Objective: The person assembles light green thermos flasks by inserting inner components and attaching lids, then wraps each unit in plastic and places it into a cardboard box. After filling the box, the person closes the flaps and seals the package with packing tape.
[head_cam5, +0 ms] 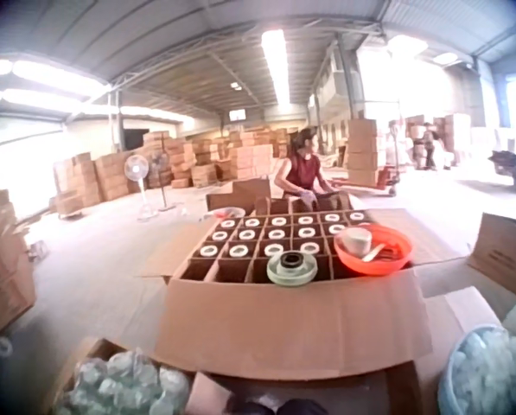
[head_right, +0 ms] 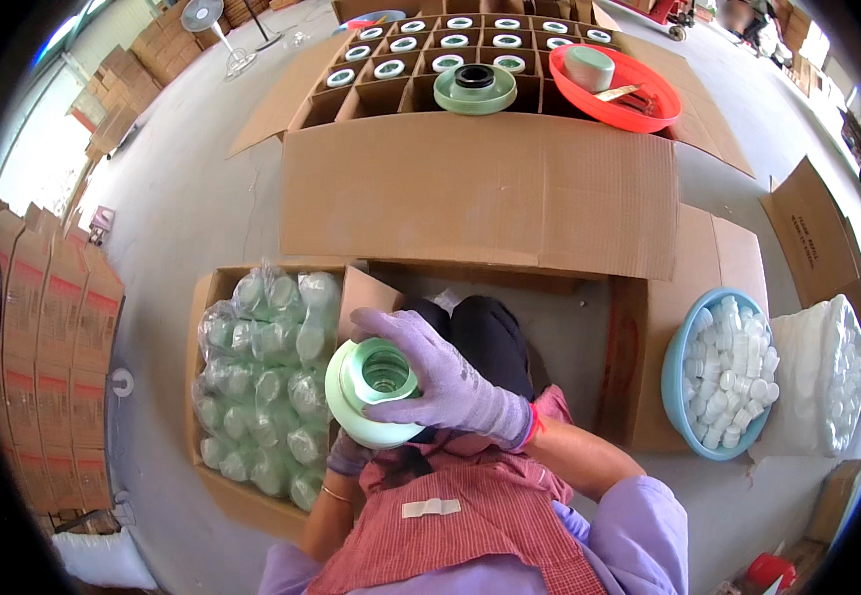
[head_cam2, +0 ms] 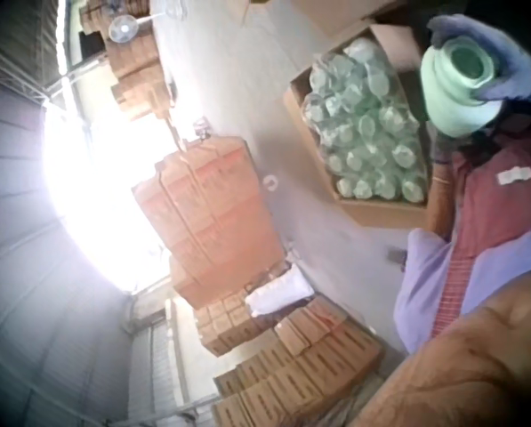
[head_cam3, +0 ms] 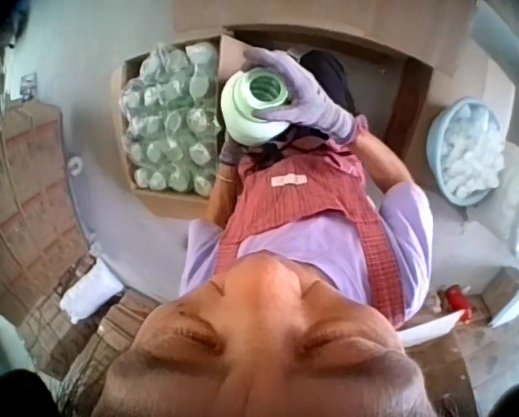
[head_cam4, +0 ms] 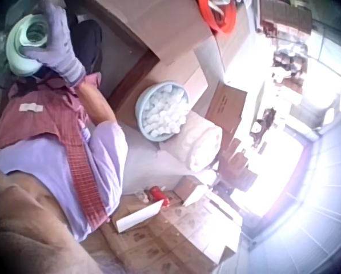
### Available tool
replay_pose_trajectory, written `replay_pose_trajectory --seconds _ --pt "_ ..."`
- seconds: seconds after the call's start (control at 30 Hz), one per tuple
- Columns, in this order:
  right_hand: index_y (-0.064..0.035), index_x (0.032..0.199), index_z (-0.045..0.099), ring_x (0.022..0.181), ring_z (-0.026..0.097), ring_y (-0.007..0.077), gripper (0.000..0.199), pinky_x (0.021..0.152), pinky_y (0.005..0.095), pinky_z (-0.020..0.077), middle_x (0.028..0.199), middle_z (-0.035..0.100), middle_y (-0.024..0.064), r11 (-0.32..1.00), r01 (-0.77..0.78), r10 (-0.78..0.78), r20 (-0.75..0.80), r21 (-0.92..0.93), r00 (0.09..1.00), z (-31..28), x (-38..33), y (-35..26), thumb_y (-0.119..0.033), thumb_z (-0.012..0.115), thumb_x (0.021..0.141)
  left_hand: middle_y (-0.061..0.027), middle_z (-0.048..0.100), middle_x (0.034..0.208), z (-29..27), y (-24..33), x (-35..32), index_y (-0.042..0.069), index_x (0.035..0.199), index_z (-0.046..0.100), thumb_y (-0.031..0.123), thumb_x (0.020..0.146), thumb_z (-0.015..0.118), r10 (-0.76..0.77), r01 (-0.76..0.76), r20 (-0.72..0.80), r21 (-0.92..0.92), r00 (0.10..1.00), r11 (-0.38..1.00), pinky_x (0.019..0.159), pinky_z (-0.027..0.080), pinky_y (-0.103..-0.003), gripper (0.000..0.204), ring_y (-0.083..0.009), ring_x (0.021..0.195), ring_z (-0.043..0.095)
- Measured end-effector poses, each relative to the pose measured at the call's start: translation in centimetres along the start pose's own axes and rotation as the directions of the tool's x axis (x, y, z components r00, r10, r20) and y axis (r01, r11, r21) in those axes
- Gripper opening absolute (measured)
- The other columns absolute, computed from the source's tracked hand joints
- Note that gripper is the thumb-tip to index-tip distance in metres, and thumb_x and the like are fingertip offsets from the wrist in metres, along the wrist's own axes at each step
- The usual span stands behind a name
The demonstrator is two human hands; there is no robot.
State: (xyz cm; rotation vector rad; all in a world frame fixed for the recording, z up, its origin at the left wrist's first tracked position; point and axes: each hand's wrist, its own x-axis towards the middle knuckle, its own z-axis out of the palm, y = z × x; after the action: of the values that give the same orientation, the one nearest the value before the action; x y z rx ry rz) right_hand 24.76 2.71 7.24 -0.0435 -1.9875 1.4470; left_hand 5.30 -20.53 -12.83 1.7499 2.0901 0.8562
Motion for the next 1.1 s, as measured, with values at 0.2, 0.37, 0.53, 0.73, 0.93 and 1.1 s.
replay_pose_trajectory --seconds 0.2,0.37,0.53,0.73,0.93,1.1 --pt "-0.0011 0.138 0.043 0.112 0.049 0.0323 0.076 0.098 0.0403 0.0397 0.122 0.051 0.0172 0.958 -0.001 -0.056 -0.188 -0.288 0.981 -1.1 -0.3 -0.9 -0.028 0.078 0.075 -0.0130 0.063 0.122 0.1 -1.3 2.6 -0.001 0.132 0.051 0.021 0.086 0.070 -0.078 0.083 0.043 -0.143 0.996 0.986 0.091 0.048 -0.033 0.055 -0.0211 0.105 0.061" --pt "0.0043 0.141 0.030 0.126 0.042 0.0387 0.067 0.106 0.0425 0.0358 0.134 0.041 0.0245 0.941 -0.185 0.098 -0.296 -0.284 0.950 -1.2 -8.1 3.9 -0.026 0.060 0.089 -0.0129 0.065 0.119 -8.9 -2.8 8.7 -0.002 0.132 0.052 0.022 0.085 0.071 -0.256 0.278 0.121 -0.570 0.959 0.773 0.087 0.050 -0.032 0.056 -0.0199 0.099 0.064" --pt "0.0075 0.131 0.038 0.110 0.057 0.0425 0.061 0.096 0.0434 0.0453 0.117 0.055 0.0325 0.709 -0.578 0.654 0.072 -0.404 0.753 -3.5 -12.2 4.1 -0.034 0.059 0.092 -0.0090 0.071 0.095 -14.6 12.5 19.8 0.001 0.127 0.058 0.037 0.083 0.072 -0.043 0.258 0.461 -0.415 0.886 0.873 0.072 0.053 -0.034 0.058 -0.0196 0.074 0.066" --pt "-0.0094 0.100 0.063 0.089 0.063 0.0332 0.024 0.070 0.0434 0.0525 0.094 0.064 0.0133 0.542 -0.097 0.324 0.101 -0.834 0.941 -12.2 0.0 2.1 -0.030 0.059 0.088 -0.0200 0.067 0.081 -2.6 11.0 20.0 0.010 0.101 0.069 0.044 0.084 0.061 0.245 -0.464 0.698 0.141 0.673 0.874 0.070 0.051 -0.047 0.039 -0.0389 0.078 0.065" --pt "-0.0191 0.133 0.052 0.123 0.045 0.0368 0.053 0.100 0.0450 0.0425 0.128 0.050 0.0192 0.121 -0.007 -0.219 -0.034 -0.993 0.975 -23.0 19.8 6.5 -0.027 0.066 0.082 -0.0181 0.070 0.093 -3.1 12.5 21.9 0.014 0.103 0.071 0.055 0.088 0.051 0.086 -0.374 0.830 0.154 0.551 0.914 0.082 0.053 -0.046 0.048 -0.0364 0.091 0.067" --pt "-0.0282 0.135 0.053 0.113 0.054 0.0458 0.055 0.095 0.0510 0.0460 0.129 0.051 0.0256 0.488 -0.391 0.561 -0.063 -0.781 0.826 -30.6 23.8 11.9 -0.022 0.059 0.081 -0.0172 0.070 0.093 0.4 10.1 20.8 0.008 0.102 0.070 0.036 0.079 0.073 0.276 -0.428 0.647 0.086 0.711 0.900 0.076 0.054 -0.044 0.036 -0.0318 0.086 0.068"
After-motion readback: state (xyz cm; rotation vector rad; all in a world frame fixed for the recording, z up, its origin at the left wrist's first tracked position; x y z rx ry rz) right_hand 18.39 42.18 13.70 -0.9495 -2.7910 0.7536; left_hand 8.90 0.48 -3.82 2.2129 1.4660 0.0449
